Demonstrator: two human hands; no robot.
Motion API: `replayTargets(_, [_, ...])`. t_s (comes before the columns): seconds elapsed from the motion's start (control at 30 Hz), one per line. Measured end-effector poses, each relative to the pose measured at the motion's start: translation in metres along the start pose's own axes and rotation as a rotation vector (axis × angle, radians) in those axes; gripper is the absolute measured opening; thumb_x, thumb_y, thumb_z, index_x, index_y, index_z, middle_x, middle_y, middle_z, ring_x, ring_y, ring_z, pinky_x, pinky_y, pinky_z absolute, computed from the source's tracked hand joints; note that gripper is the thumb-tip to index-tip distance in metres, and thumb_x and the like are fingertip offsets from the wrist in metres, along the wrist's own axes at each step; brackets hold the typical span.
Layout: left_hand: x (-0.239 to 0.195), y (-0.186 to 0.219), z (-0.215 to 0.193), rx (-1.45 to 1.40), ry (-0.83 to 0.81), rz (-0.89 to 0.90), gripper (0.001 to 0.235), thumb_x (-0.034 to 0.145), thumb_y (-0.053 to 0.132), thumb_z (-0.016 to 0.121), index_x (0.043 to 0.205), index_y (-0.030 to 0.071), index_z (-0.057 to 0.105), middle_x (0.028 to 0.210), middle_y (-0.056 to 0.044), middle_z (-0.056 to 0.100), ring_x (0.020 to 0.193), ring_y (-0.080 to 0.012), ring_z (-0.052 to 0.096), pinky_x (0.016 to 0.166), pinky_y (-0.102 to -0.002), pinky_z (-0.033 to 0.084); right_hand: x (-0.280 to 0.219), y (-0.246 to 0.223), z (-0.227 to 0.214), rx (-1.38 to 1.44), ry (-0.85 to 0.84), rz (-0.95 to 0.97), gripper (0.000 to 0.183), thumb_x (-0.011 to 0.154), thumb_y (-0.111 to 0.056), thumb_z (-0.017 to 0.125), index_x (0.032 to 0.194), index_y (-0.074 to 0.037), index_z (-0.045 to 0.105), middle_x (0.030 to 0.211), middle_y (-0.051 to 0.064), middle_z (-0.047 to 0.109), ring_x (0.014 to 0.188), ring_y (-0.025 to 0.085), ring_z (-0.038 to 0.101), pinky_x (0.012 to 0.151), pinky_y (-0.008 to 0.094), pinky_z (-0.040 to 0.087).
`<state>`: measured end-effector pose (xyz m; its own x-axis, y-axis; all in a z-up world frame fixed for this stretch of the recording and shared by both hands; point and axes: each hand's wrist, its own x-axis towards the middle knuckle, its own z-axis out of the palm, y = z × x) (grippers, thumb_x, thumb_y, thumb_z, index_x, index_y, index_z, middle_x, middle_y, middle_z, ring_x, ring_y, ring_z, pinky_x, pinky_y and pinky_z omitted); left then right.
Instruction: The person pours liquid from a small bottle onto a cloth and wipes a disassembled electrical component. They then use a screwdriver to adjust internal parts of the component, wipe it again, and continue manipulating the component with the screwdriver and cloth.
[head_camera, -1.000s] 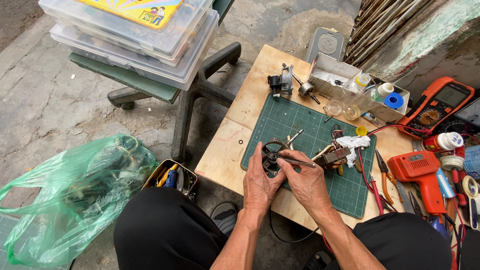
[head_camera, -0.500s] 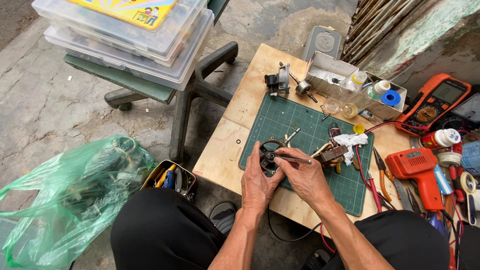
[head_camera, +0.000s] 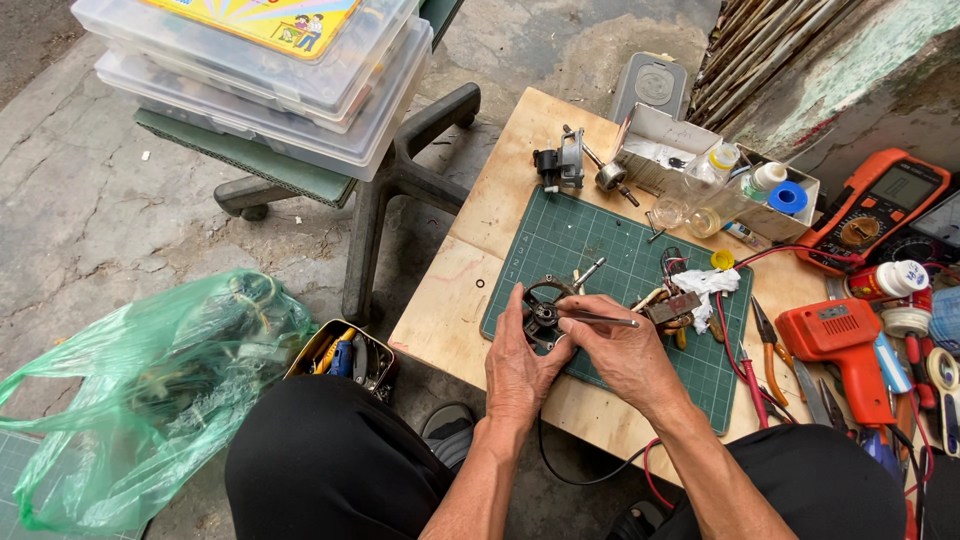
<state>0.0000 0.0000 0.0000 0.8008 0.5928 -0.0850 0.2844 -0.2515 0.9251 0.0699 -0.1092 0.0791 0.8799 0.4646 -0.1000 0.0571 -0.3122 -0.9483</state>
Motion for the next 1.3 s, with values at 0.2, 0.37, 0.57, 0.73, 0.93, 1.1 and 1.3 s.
replayTargets(0.2, [0.0, 0.002, -0.002, -0.012, -0.009, -0.009, 0.096, 0.077, 0.049, 0.081, 0.158, 0.021, 0.038, 0.124, -0.009, 0.064, 0.119, -0.0332, 0.067, 0.098, -0.051, 0.059, 0.001, 0.0, 0.003, -0.018, 0.032, -0.014, 0.021, 0.092, -0.004, 0.076, 0.112, -0.005, 0.08, 0.104, 0.009, 0.076, 0.094, 0.013, 0.07, 0.087, 0.031, 0.062])
replayTargets(0.37, [-0.001, 0.002, -0.002, -0.016, -0.004, -0.012, 0.096, 0.076, 0.05, 0.082, 0.158, 0.022, 0.039, 0.123, -0.009, 0.065, 0.118, -0.0328, 0.068, 0.098, -0.05, 0.06, 0.003, 0.008, 0.005, -0.101, 0.058, -0.016, 0.019, 0.092, -0.01, 0.077, 0.111, -0.008, 0.08, 0.104, 0.009, 0.077, 0.096, 0.016, 0.074, 0.085, 0.032, 0.063])
replayTargets(0.57, [-0.001, 0.002, -0.002, -0.012, -0.009, -0.005, 0.096, 0.077, 0.05, 0.081, 0.158, 0.021, 0.038, 0.124, -0.01, 0.065, 0.119, -0.0332, 0.067, 0.099, -0.051, 0.059, 0.002, 0.008, 0.007, -0.134, 0.073, -0.012, 0.016, 0.094, -0.013, 0.075, 0.109, -0.01, 0.08, 0.103, 0.008, 0.078, 0.095, 0.019, 0.076, 0.085, 0.037, 0.063])
replayTargets(0.73, [-0.001, 0.003, -0.003, -0.02, -0.01, -0.006, 0.096, 0.077, 0.049, 0.081, 0.158, 0.021, 0.038, 0.124, -0.01, 0.065, 0.12, -0.0335, 0.067, 0.1, -0.052, 0.059, 0.002, 0.01, 0.01, -0.161, 0.105, -0.036, 0.015, 0.093, -0.014, 0.077, 0.107, -0.011, 0.081, 0.102, 0.008, 0.079, 0.095, 0.018, 0.074, 0.085, 0.036, 0.062])
replayTargets(0.93, [-0.001, 0.006, -0.005, 0.002, -0.008, -0.003, 0.094, 0.078, 0.048, 0.08, 0.158, 0.022, 0.038, 0.124, -0.009, 0.065, 0.12, -0.0331, 0.067, 0.1, -0.052, 0.058, -0.001, 0.016, 0.014, -0.257, 0.126, -0.097, 0.012, 0.094, -0.016, 0.076, 0.105, -0.015, 0.081, 0.101, 0.006, 0.08, 0.096, 0.019, 0.076, 0.084, 0.036, 0.062])
replayTargets(1.1, [0.001, -0.001, 0.0, -0.005, -0.004, 0.011, 0.091, 0.08, 0.041, 0.077, 0.158, 0.022, 0.036, 0.123, -0.01, 0.063, 0.115, -0.0361, 0.068, 0.097, -0.055, 0.06, -0.009, 0.005, 0.023, -0.335, 0.121, -0.348, 0.015, 0.096, -0.008, 0.071, 0.104, -0.015, 0.081, 0.097, 0.007, 0.082, 0.093, 0.025, 0.079, 0.09, 0.042, 0.061])
replayTargets(1.3, [0.003, -0.009, 0.003, 0.0, 0.024, 0.035, 0.091, 0.078, 0.038, 0.079, 0.157, 0.021, 0.038, 0.12, -0.011, 0.064, 0.112, -0.037, 0.069, 0.093, -0.056, 0.061, -0.016, 0.013, 0.019, -0.395, 0.111, -0.391, 0.012, 0.095, -0.01, 0.071, 0.103, -0.016, 0.079, 0.099, 0.005, 0.082, 0.1, 0.027, 0.078, 0.091, 0.043, 0.06])
